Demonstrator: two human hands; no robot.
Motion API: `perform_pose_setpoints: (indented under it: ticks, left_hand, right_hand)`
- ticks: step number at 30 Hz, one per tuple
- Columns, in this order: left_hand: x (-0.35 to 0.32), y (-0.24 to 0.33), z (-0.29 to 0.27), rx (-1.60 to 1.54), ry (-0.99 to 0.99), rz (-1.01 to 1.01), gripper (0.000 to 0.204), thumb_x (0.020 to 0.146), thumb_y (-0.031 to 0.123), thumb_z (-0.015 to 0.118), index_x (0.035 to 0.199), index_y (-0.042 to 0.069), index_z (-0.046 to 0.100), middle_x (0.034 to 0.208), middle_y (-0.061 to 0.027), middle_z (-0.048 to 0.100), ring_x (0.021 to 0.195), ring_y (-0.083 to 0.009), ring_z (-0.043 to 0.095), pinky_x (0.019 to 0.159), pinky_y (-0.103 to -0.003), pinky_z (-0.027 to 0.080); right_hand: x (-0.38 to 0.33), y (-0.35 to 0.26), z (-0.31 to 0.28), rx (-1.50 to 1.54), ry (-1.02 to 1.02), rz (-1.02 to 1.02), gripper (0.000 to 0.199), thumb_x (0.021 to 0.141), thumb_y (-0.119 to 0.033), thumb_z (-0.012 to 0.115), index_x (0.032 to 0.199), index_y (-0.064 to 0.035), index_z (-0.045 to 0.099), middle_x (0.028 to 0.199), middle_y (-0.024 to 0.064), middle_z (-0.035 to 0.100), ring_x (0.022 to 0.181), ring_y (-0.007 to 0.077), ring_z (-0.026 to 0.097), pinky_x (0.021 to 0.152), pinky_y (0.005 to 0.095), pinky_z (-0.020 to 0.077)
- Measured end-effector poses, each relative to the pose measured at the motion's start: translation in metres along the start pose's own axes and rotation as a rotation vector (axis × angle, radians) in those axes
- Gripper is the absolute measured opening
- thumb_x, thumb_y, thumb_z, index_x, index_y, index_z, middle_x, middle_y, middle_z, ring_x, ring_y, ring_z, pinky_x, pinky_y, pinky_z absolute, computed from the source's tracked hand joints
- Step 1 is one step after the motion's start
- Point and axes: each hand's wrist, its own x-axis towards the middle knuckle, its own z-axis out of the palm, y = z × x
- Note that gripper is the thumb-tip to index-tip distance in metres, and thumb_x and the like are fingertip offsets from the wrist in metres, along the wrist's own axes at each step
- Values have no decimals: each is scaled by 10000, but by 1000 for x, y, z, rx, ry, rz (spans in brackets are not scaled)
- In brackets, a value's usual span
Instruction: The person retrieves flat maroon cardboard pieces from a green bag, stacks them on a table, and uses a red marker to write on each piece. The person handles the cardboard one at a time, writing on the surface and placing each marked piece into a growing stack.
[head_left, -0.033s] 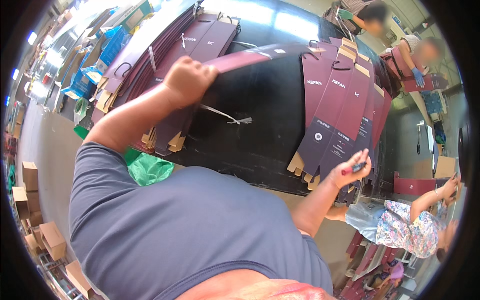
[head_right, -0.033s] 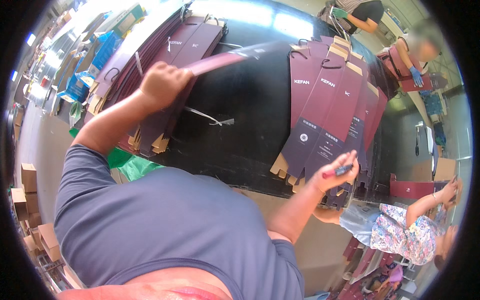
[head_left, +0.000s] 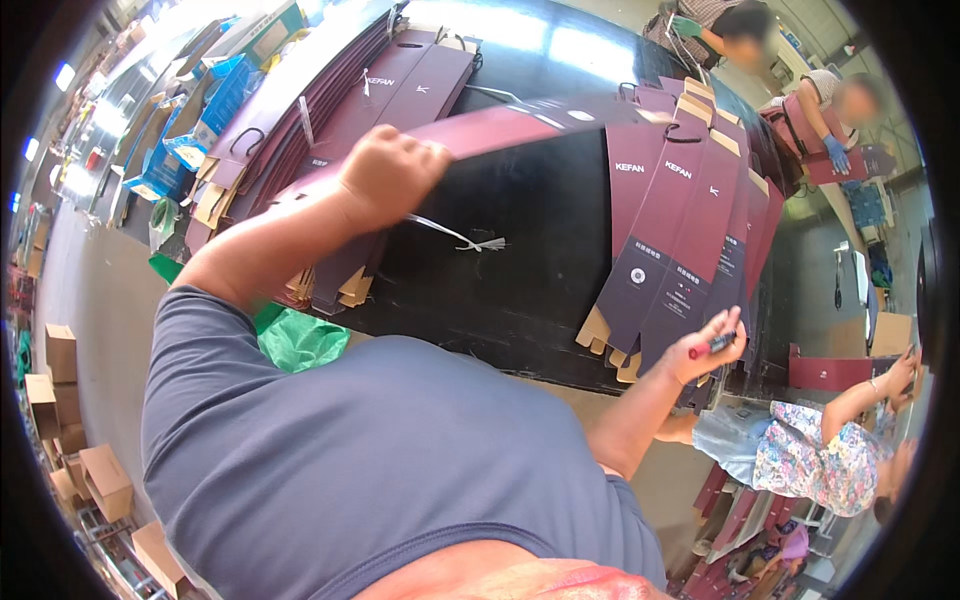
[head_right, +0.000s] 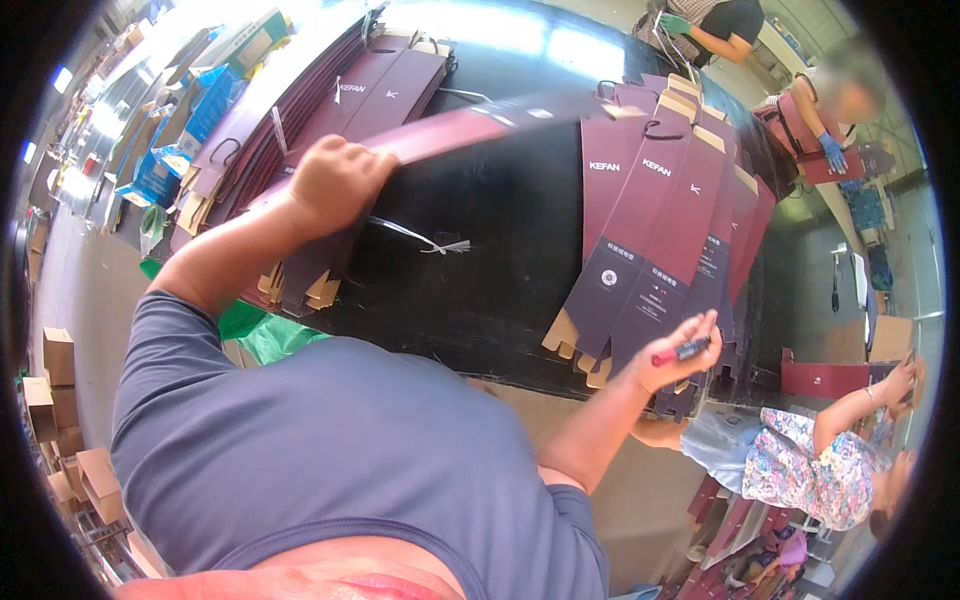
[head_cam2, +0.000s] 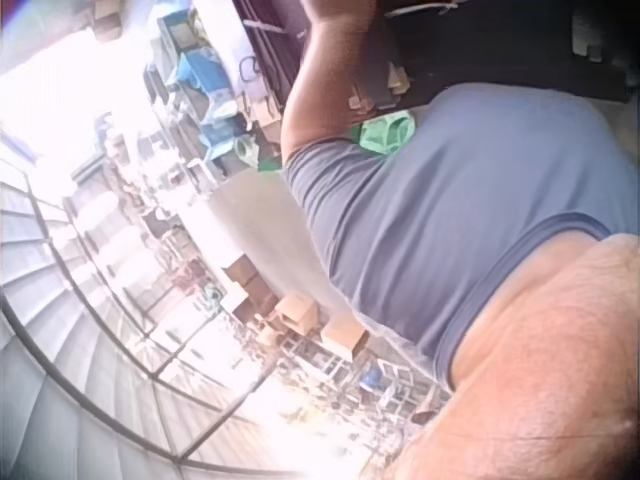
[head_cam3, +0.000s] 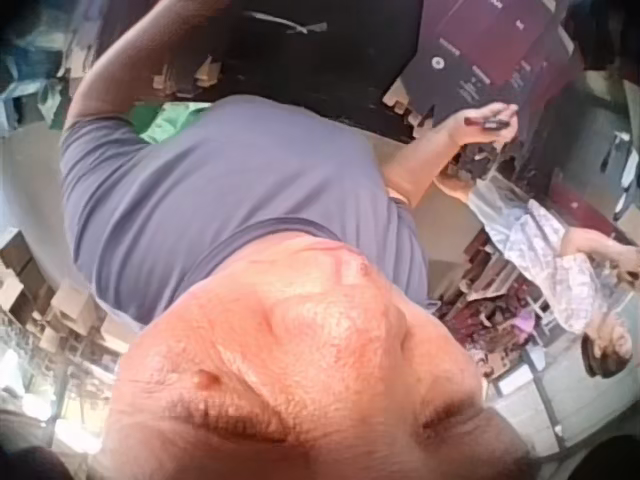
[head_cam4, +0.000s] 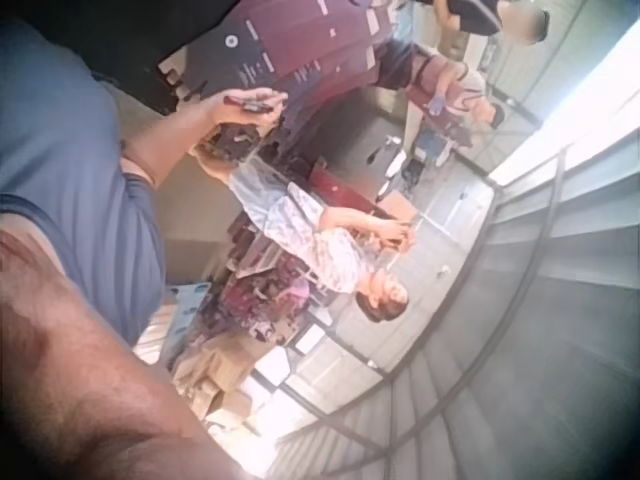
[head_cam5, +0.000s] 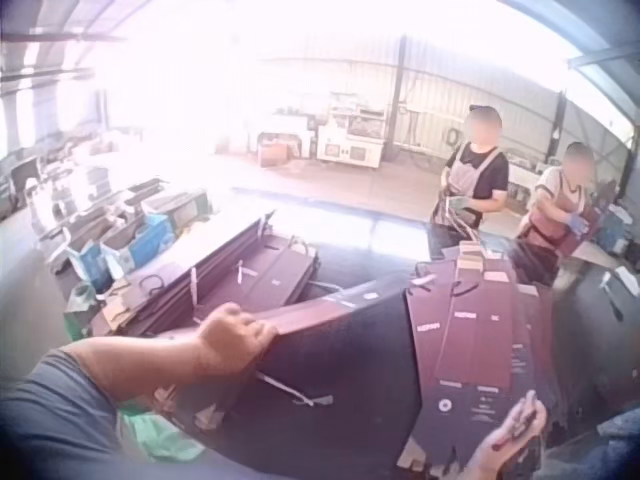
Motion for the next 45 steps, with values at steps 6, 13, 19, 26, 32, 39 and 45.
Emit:
perform_pose_setpoints:
  ticks: [6,13,19,26,32,39,45]
  left_hand:
    - [58,30,-56,-197,328,143,257,791,145,595,1040,94,625,1039,-31,697,977,-181,650,835,-331,482]
    - [82,-24,92,-219,250,-582,474,825,272,659,1254,86,581,1390,-164,505,1308,-305,457,1066,-408,374]
    - [41,91,188,-1089,-336,-1039,1035,744,515,746,1458,-70,278,1436,-277,416,1265,-398,462,1103,-419,363]
    - [23,146,110,-669,-683,-629,917,791,503,706,1417,-60,343,1469,-199,401,1316,-361,397,1088,-410,371]
    - [-19,145,98,-735,-473,-695,835,784,395,743,1400,-25,369,1412,-228,440,1311,-370,402,1075,-446,378]
    - [2,128,122,-1267,-564,-1193,900,759,338,810,1374,-112,331,1313,-278,509,1160,-348,566,923,-390,503]
    - [-9,121,131,-1581,-621,-1180,413,837,181,753,1117,-85,607,1036,-178,683,929,-227,671,831,-334,536]
  right_hand:
    - [12,-39,-47,65,268,458,271,1021,-237,495,1224,-91,392,1274,160,620,1111,258,618,933,322,471]
    - [2,-15,-58,400,226,656,298,1016,-297,472,1230,-91,452,1360,190,558,1157,263,573,957,352,436]
    - [-63,-48,31,348,-236,781,337,920,-228,684,1149,-19,551,1101,131,663,958,181,646,864,300,496]
    - [-153,-19,116,439,-752,483,265,978,-114,579,1224,-55,501,1208,123,612,1108,205,623,961,311,486]
    - [-180,-35,111,262,-746,355,372,980,-149,585,1320,-55,466,1243,149,590,1152,244,620,951,321,502]
    - [-167,-42,114,483,-679,587,334,1002,-232,559,1238,1,599,853,74,682,733,98,600,695,224,488]
    - [-146,-35,118,714,-554,1018,171,949,-81,552,1084,1,617,794,72,652,696,119,598,695,229,512]
